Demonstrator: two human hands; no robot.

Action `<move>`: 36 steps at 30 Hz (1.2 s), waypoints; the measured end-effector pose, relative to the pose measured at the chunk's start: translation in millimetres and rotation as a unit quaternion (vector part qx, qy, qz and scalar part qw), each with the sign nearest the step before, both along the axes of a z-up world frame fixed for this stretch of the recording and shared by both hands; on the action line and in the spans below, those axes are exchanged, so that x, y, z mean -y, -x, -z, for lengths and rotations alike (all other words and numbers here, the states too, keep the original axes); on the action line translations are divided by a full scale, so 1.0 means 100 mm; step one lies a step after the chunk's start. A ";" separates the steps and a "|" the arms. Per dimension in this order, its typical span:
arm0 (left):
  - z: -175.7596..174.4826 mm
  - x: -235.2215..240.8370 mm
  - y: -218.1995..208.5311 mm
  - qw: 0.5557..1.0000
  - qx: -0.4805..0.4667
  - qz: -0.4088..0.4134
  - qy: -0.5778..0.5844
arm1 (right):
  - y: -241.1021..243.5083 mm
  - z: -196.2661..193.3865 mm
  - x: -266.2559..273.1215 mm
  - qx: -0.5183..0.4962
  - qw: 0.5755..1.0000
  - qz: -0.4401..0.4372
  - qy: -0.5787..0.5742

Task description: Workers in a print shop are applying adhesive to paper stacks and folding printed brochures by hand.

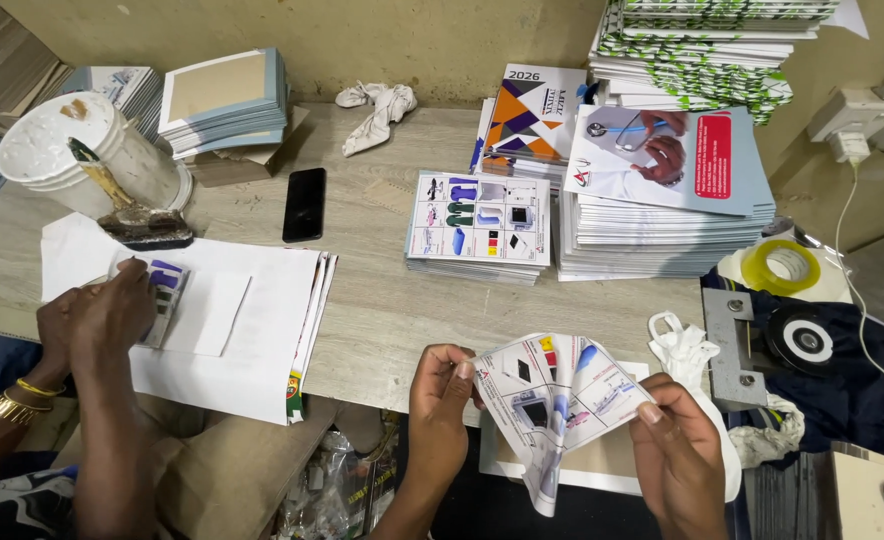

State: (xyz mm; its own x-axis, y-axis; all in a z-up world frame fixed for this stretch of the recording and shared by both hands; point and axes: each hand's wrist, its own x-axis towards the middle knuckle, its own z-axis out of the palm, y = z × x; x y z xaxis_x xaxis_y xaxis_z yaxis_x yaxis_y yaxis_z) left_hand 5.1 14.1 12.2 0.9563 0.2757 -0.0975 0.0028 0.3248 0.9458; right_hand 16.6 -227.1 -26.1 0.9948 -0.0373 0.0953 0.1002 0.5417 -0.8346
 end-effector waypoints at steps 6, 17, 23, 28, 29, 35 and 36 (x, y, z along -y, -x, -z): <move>0.21 0.09 -0.09 0.999 0.006 -0.036 -0.021 | 0.00 0.25 -0.05 -0.040 0.999 0.026 0.001; 0.17 0.14 -0.18 0.979 0.034 -0.080 -0.183 | 0.01 0.06 -0.18 -0.060 0.990 0.087 0.090; -0.31 -0.11 -0.17 0.959 -0.042 -0.014 -0.282 | -0.18 -0.30 0.13 0.027 0.971 -0.012 0.238; -0.99 -0.05 -0.12 0.811 0.187 0.067 -0.550 | -0.47 -1.16 0.09 0.109 0.867 -0.177 0.452; -1.09 0.05 -0.13 0.770 0.216 0.142 -0.583 | -0.51 -1.31 0.02 0.126 0.855 -0.217 0.454; -0.96 0.08 -0.25 0.812 0.184 0.170 -0.527 | -0.54 -1.39 0.04 0.143 0.885 -0.145 0.420; -0.94 0.01 -0.25 0.873 0.106 0.161 -0.448 | -0.55 -1.28 0.12 0.142 0.908 -0.063 0.388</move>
